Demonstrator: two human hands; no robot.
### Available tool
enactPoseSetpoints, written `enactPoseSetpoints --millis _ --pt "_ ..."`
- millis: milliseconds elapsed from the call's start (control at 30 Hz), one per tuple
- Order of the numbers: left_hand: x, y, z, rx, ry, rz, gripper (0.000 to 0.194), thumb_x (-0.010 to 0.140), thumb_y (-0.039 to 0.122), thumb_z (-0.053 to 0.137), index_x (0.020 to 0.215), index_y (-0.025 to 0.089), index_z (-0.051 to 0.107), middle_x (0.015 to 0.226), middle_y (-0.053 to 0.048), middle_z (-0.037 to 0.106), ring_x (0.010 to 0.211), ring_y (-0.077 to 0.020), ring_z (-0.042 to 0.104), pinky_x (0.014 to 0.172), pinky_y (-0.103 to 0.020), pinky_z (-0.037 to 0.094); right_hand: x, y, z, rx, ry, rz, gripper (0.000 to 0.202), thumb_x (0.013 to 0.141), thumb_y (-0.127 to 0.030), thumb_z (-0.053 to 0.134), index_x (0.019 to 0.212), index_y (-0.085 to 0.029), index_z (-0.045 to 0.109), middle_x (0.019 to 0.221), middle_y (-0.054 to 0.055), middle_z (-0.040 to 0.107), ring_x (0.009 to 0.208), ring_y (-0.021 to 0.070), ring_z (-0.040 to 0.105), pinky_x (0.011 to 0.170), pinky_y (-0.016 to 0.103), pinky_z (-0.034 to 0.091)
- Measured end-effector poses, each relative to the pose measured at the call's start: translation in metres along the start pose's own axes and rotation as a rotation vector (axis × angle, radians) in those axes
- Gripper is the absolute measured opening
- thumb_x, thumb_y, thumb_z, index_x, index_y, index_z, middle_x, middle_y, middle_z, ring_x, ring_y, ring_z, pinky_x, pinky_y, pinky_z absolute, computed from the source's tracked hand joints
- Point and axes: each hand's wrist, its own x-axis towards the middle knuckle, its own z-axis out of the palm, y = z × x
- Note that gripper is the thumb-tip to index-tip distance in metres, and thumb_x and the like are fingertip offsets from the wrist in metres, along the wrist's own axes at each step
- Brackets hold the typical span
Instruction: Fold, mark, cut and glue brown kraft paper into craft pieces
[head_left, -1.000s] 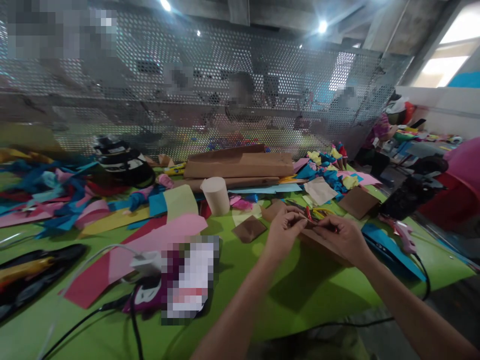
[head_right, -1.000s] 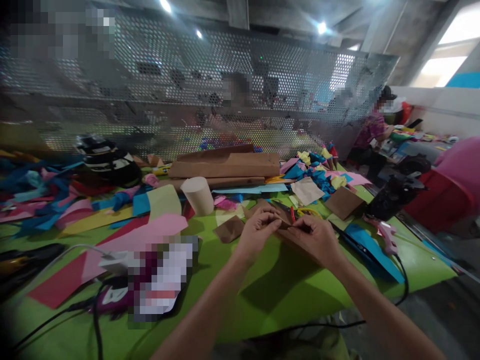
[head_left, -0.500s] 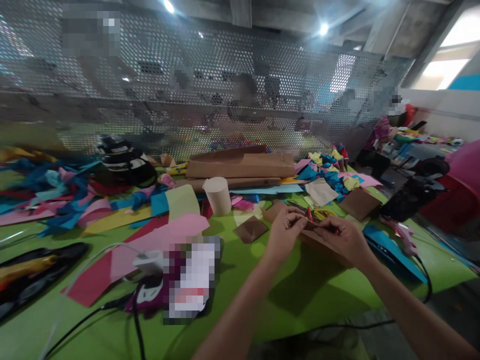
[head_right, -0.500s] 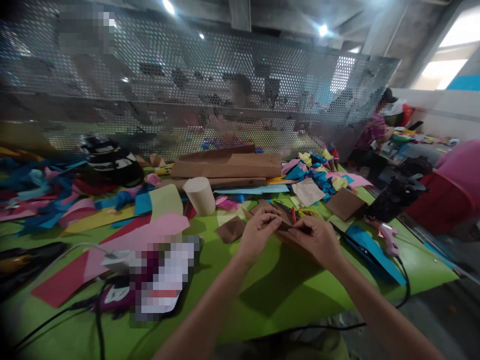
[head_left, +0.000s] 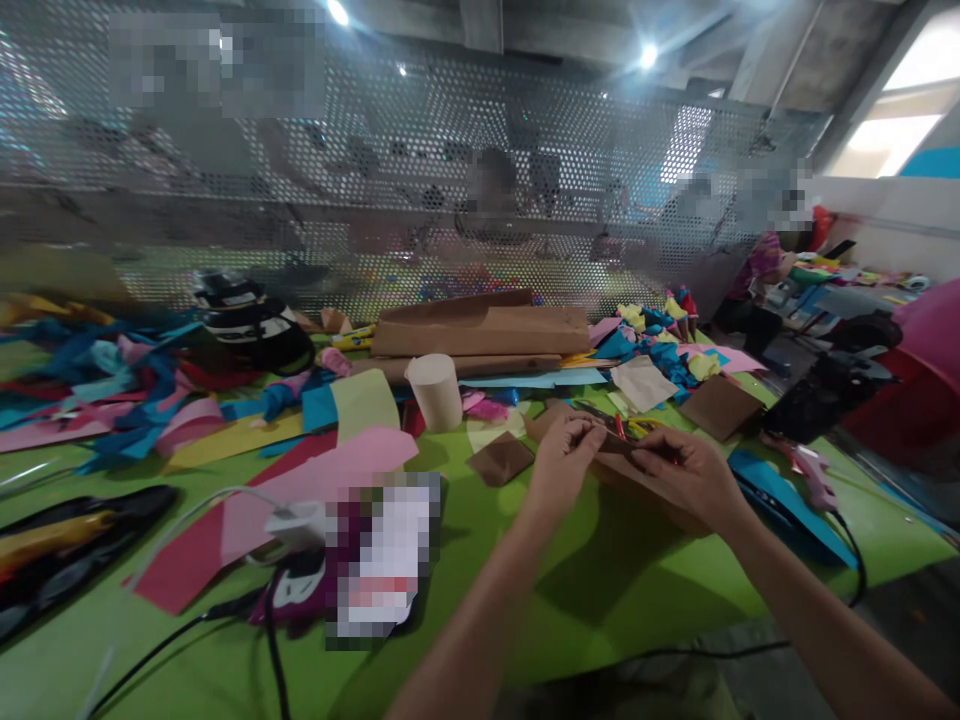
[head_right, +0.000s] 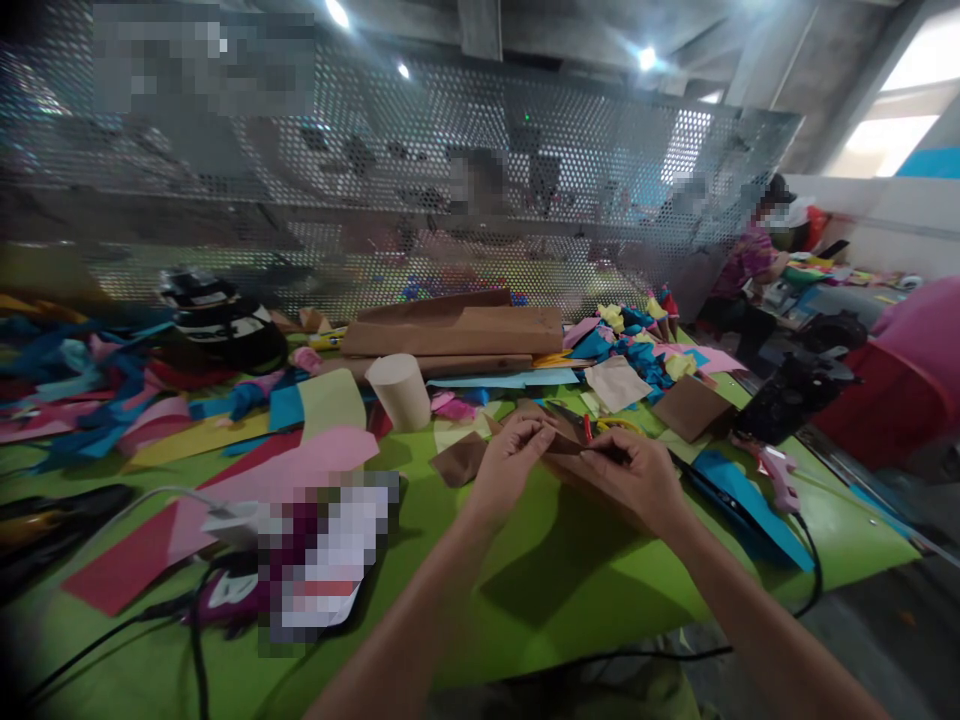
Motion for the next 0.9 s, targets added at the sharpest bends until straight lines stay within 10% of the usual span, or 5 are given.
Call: enactPoseSetpoints --millis 500,900 --pt "0.002 -0.013 -0.002 -0.054 0.029 -0.049 0.013 0.086 0.03 0.07 0.081 0.018 0.073 0.102 -0.007 0.065 0.097 -0.0205 0.062 0.089 -0.034 0.05 -0.002 0.009 -0.012 0.191 -0.08 0.128 0.041 0.099 -0.054 0.053 0.101 -0.021 0.077 0.083 0.006 0.074 0.074 0.0215 0.065 0.066 0.031 0.05" --pt "0.001 -0.003 -0.004 -0.032 0.007 -0.064 0.02 0.092 0.029 0.061 0.081 0.017 0.072 0.108 -0.009 0.066 0.104 -0.0214 0.061 0.096 -0.034 0.047 0.0 0.006 -0.007 0.027 -0.027 -0.022 0.021 0.095 -0.041 0.063 0.088 -0.023 0.07 0.08 0.004 0.071 0.075 0.0215 0.064 0.067 0.032 0.049"
